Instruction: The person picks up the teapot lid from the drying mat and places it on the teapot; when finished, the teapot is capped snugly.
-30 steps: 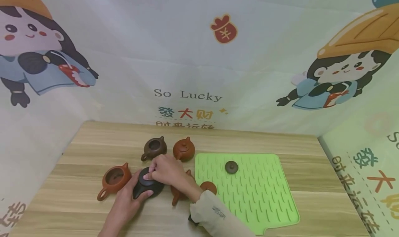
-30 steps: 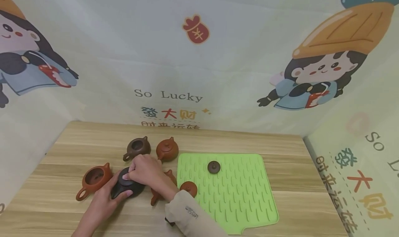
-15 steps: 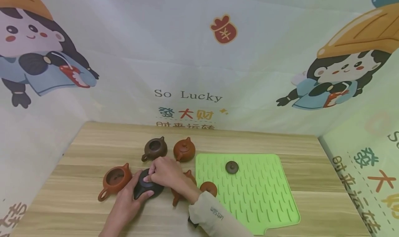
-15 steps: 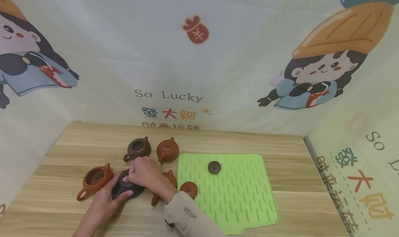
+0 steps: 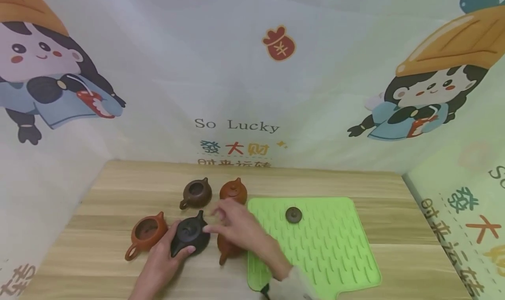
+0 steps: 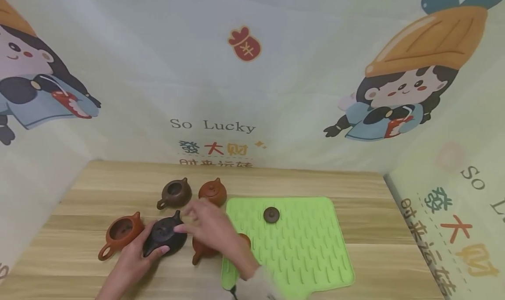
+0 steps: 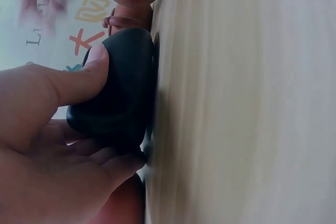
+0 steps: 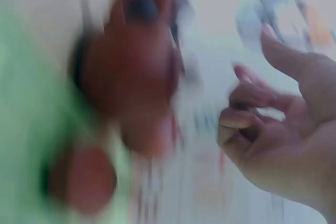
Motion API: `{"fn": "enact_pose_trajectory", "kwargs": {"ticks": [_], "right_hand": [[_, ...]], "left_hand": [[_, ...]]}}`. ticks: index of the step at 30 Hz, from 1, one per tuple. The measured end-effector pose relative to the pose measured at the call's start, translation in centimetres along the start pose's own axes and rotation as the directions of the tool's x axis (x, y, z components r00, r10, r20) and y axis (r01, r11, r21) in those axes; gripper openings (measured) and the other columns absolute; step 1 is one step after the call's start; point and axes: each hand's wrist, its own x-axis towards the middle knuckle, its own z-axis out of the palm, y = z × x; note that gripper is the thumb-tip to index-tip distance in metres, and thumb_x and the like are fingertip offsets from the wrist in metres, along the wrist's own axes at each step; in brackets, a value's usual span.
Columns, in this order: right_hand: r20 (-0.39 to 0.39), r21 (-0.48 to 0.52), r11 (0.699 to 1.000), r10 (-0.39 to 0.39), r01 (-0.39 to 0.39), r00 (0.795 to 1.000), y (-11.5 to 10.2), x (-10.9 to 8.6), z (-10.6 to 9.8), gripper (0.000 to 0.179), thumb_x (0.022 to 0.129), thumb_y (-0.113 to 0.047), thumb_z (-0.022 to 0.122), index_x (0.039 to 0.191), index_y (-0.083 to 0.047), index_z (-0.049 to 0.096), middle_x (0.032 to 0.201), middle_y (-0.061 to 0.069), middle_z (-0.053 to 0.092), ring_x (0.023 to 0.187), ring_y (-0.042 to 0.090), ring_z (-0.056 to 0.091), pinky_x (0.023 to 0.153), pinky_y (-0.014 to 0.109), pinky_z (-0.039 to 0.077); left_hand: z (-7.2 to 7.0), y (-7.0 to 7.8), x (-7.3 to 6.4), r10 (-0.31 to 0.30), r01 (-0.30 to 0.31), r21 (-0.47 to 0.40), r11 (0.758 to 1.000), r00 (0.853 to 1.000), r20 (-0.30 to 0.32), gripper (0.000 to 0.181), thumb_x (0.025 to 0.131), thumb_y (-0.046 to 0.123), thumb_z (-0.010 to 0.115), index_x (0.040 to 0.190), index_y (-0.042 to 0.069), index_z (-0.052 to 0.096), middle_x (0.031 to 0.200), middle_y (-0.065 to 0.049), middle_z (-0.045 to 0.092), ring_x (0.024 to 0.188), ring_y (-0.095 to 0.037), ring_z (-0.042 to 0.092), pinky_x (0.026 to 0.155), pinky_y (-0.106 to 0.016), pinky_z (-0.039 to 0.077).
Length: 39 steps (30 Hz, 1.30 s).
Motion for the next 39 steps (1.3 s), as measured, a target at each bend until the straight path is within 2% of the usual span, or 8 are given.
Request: {"fn": "enact_pose_trajectory", "kwargs": {"ticks": [6,11,15,17,24,28,35,39], "right_hand": [[-0.205,0.069,0.981,0.191,-0.181,0.96,8.7,-6.7,-6.8,0.011,0.098,-0.007,0.082,0.103,-0.001,0.074,0.088,0.002,0.064,0.075,0.01,0.056,0.067,0.023,0.049],[-0.194,0.127,0.964,0.256,-0.235,0.947,12.5,-8.3,-8.2,0.02,0.099,-0.003,0.08,0.116,0.003,0.072,0.093,0.006,0.061,0.075,0.015,0.056,0.066,0.025,0.048],[-0.195,0.169,0.959,0.26,-0.228,0.946,13.3,-8.5,-8.2,0.02,0.098,0.003,0.078,0.117,0.003,0.073,0.094,0.008,0.063,0.074,0.016,0.057,0.066,0.025,0.048],[-0.201,0.182,0.958,0.258,-0.223,0.945,13.6,-8.5,-8.1,0.019,0.098,0.005,0.077,0.117,0.003,0.074,0.094,0.008,0.064,0.074,0.015,0.056,0.066,0.024,0.047],[-0.213,0.211,0.963,0.212,-0.167,0.954,14.8,-8.5,-8.1,0.017,0.099,0.002,0.078,0.115,0.002,0.074,0.091,0.007,0.065,0.068,0.009,0.052,0.064,0.023,0.045],[-0.213,0.241,0.959,0.201,-0.148,0.956,14.9,-8.2,-7.5,0.02,0.098,0.0,0.079,0.117,0.002,0.075,0.092,0.007,0.064,0.068,0.007,0.051,0.066,0.022,0.045],[-0.231,0.25,0.949,0.249,-0.19,0.94,14.5,-8.0,-7.2,0.019,0.097,0.002,0.079,0.116,0.002,0.077,0.091,0.006,0.063,0.073,0.01,0.055,0.069,0.023,0.047],[-0.246,0.25,0.948,0.259,-0.197,0.934,14.4,-8.1,-7.3,0.018,0.095,0.003,0.08,0.113,0.002,0.079,0.091,0.007,0.063,0.076,0.012,0.056,0.069,0.023,0.047]], "left_hand": [[0.0,0.5,0.5,-0.048,0.048,0.014,0.999,0.999,0.013,0.085,0.092,0.025,0.091,0.159,-0.002,0.049,0.149,-0.037,0.061,0.133,-0.059,0.062,0.105,-0.071,0.053],[-0.3,0.1,1.2,-0.034,0.031,0.055,0.998,0.999,0.038,0.097,0.092,0.036,0.091,0.164,-0.004,0.041,0.154,-0.037,0.057,0.134,-0.059,0.061,0.106,-0.071,0.053],[-1.1,0.5,3.4,0.029,-0.031,0.084,0.996,0.999,0.02,0.107,0.094,0.053,0.086,0.17,-0.001,0.033,0.159,-0.035,0.053,0.135,-0.057,0.062,0.104,-0.07,0.054],[-2.2,1.8,4.6,0.027,-0.027,0.085,0.996,1.0,0.006,0.107,0.097,0.056,0.081,0.172,0.0,0.029,0.164,-0.034,0.048,0.138,-0.057,0.058,0.104,-0.071,0.054],[-6.7,8.9,8.0,-0.127,0.126,0.014,0.992,0.984,0.128,0.102,0.108,0.039,0.073,0.172,-0.008,0.009,0.171,-0.042,0.025,0.154,-0.061,0.034,0.12,-0.072,0.04],[-6.8,8.8,9.3,-0.185,0.184,0.022,0.983,0.97,0.156,0.099,0.11,0.038,0.069,0.172,-0.009,0.007,0.169,-0.044,0.024,0.156,-0.06,0.031,0.125,-0.07,0.035],[-4.3,6.9,10.5,-0.21,0.207,0.031,0.978,0.967,0.146,0.091,0.11,0.031,0.07,0.17,-0.011,0.016,0.151,-0.049,0.048,0.149,-0.06,0.044,0.122,-0.069,0.04],[-3.5,6.1,10.9,-0.211,0.214,0.003,0.977,0.963,0.169,0.091,0.11,0.027,0.071,0.169,-0.013,0.015,0.16,-0.048,0.037,0.153,-0.061,0.037,0.123,-0.069,0.038]]}}
